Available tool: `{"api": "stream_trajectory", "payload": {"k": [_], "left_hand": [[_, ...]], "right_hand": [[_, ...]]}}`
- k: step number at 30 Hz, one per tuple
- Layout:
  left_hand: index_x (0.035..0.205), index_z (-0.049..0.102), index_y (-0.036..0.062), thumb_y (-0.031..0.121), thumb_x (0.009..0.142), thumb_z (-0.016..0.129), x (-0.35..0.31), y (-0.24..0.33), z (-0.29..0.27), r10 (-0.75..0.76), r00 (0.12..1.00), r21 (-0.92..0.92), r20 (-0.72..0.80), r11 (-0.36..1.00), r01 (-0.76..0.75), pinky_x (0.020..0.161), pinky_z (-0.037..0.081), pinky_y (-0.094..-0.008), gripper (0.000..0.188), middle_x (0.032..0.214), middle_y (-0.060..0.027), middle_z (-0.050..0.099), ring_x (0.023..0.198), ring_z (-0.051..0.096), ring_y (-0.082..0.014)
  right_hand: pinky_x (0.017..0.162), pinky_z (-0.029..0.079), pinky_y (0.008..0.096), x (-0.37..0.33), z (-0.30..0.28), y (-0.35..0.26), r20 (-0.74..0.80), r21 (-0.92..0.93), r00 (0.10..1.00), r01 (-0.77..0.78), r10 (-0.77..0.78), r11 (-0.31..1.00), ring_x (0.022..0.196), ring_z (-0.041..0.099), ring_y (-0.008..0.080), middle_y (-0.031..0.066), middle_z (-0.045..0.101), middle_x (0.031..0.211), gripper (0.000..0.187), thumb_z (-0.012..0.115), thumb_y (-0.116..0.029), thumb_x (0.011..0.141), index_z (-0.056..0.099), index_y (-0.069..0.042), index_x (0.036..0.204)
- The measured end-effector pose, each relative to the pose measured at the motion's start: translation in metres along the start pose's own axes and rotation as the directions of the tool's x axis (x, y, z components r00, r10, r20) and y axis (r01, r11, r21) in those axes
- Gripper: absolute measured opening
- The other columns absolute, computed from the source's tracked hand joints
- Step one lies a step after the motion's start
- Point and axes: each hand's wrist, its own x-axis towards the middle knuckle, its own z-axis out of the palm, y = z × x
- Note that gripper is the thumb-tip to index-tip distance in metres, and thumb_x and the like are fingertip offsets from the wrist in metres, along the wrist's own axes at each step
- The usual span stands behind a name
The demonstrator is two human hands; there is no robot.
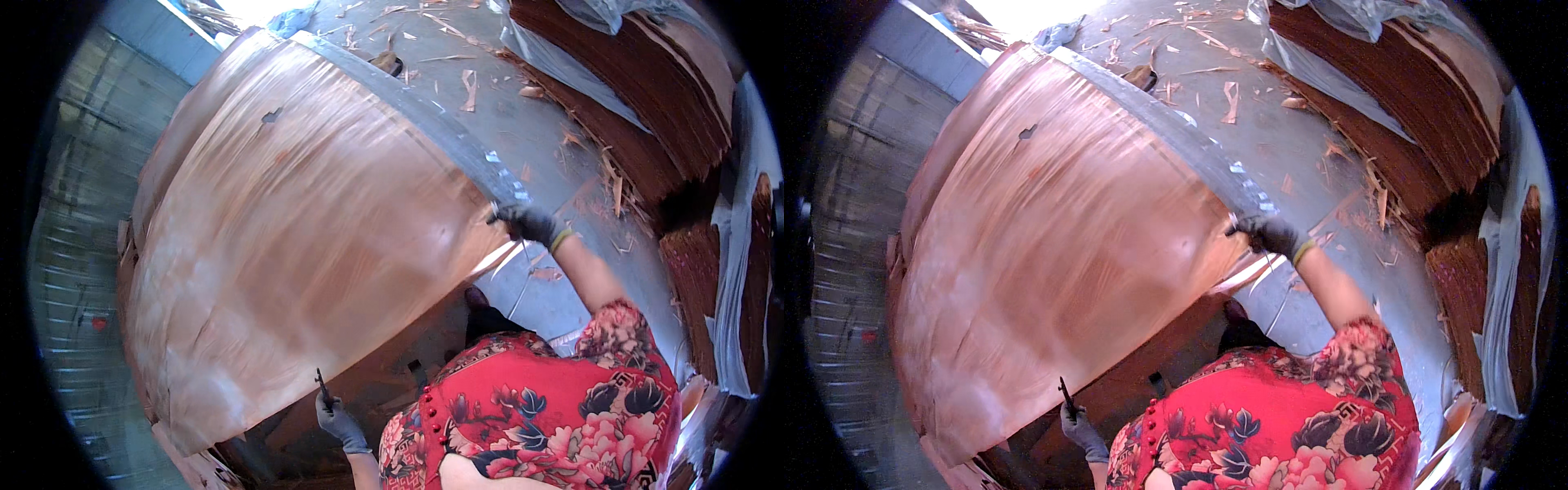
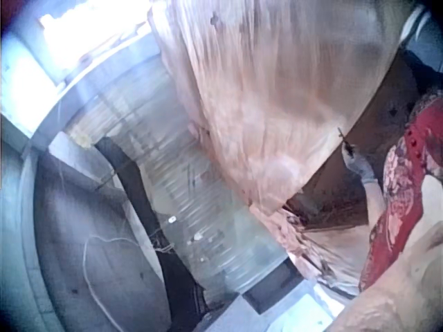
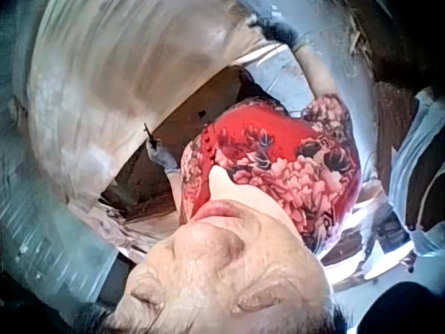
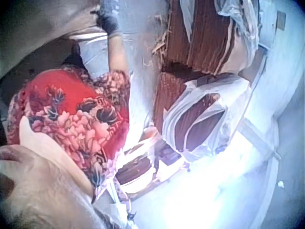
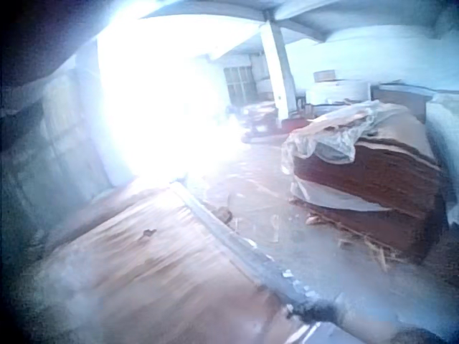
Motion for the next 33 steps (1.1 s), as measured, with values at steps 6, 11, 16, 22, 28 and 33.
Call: {"api": "stream_trajectory", "payload": {"k": [6, 11, 16, 22, 28, 33], "left_hand": [[0.103, 0.062, 0.001, -0.007, 0.078, 0.046, -0.018, 0.01, -0.021, 0.081, 0.994, -0.092, 0.071, 0.993, -0.074, 0.064, 0.044, -0.0243, 0.031, 0.079, 0.0017, 0.057, 0.07, 0.052, -0.0101], [0.1, 0.063, 0.0016, -0.004, 0.078, 0.046, -0.024, -0.011, -0.045, 0.069, 0.996, -0.167, 0.057, 0.984, -0.059, 0.065, 0.045, -0.0263, 0.028, 0.076, 0.0001, 0.056, 0.068, 0.052, -0.0113], [0.101, 0.063, 0.001, -0.002, 0.077, 0.05, -0.026, -0.043, -0.077, 0.128, 0.99, -0.038, 0.055, 0.991, -0.126, 0.066, 0.046, -0.0318, 0.028, 0.076, -0.0063, 0.06, 0.069, 0.056, -0.0184], [0.095, 0.064, 0.0001, -0.005, 0.074, 0.051, -0.025, -0.066, -0.055, 0.208, 0.974, 0.045, 0.09, 0.976, -0.212, 0.066, 0.044, -0.0373, 0.025, 0.075, -0.0115, 0.059, 0.071, 0.057, -0.0266], [0.09, 0.064, 0.0031, -0.003, 0.073, 0.053, 0.034, -0.014, 0.009, 0.586, 0.794, 0.071, 0.159, 0.795, -0.602, 0.062, 0.042, -0.0408, 0.021, 0.076, -0.0125, 0.06, 0.071, 0.056, -0.0317], [0.094, 0.064, 0.0048, 0.0, 0.074, 0.054, 0.096, 0.054, 0.085, 0.72, 0.685, 0.08, 0.11, 0.681, -0.728, 0.065, 0.043, -0.0416, 0.022, 0.079, -0.0139, 0.06, 0.074, 0.056, -0.0334]], "right_hand": [[0.067, 0.052, 0.0258, 0.028, -0.013, -0.016, 0.105, -0.839, 0.958, 0.23, -0.267, 0.494, 0.074, 0.059, 0.0117, 0.0008, 0.064, 0.098, 0.033, 0.055, 0.001, 0.078, 0.064, -0.004, 0.11], [0.071, 0.051, 0.0291, 0.004, 0.004, -0.006, 0.161, -0.846, 0.922, 0.313, -0.352, 0.433, 0.076, 0.059, 0.0133, 0.0038, 0.066, 0.093, 0.025, 0.055, -0.008, 0.085, 0.068, -0.01, 0.106], [0.075, 0.05, 0.0277, -0.07, 0.042, 0.057, -0.08, -0.662, 0.986, 0.059, -0.149, 0.747, 0.08, 0.062, 0.0131, 0.007, 0.068, 0.091, 0.024, 0.055, -0.017, 0.089, 0.069, -0.001, 0.101], [0.075, 0.05, 0.0281, -0.189, 0.045, 0.161, -0.067, -0.772, 0.998, -0.06, 0.013, 0.633, 0.081, 0.063, 0.0133, 0.0032, 0.07, 0.091, 0.021, 0.059, -0.018, 0.087, 0.071, -0.007, 0.1], [0.067, 0.05, 0.0281, -0.215, 0.032, 0.158, -0.647, -0.305, 0.702, -0.595, 0.298, 0.743, 0.07, 0.06, 0.0131, 0.0035, 0.068, 0.083, 0.021, 0.057, -0.019, 0.085, 0.072, -0.005, 0.09], [0.057, 0.048, 0.0246, -0.193, -0.008, 0.114, -0.617, -0.513, 0.726, -0.077, -0.305, 0.855, 0.063, 0.058, 0.0116, 0.0085, 0.067, 0.085, 0.019, 0.057, -0.013, 0.087, 0.068, -0.002, 0.097]]}}
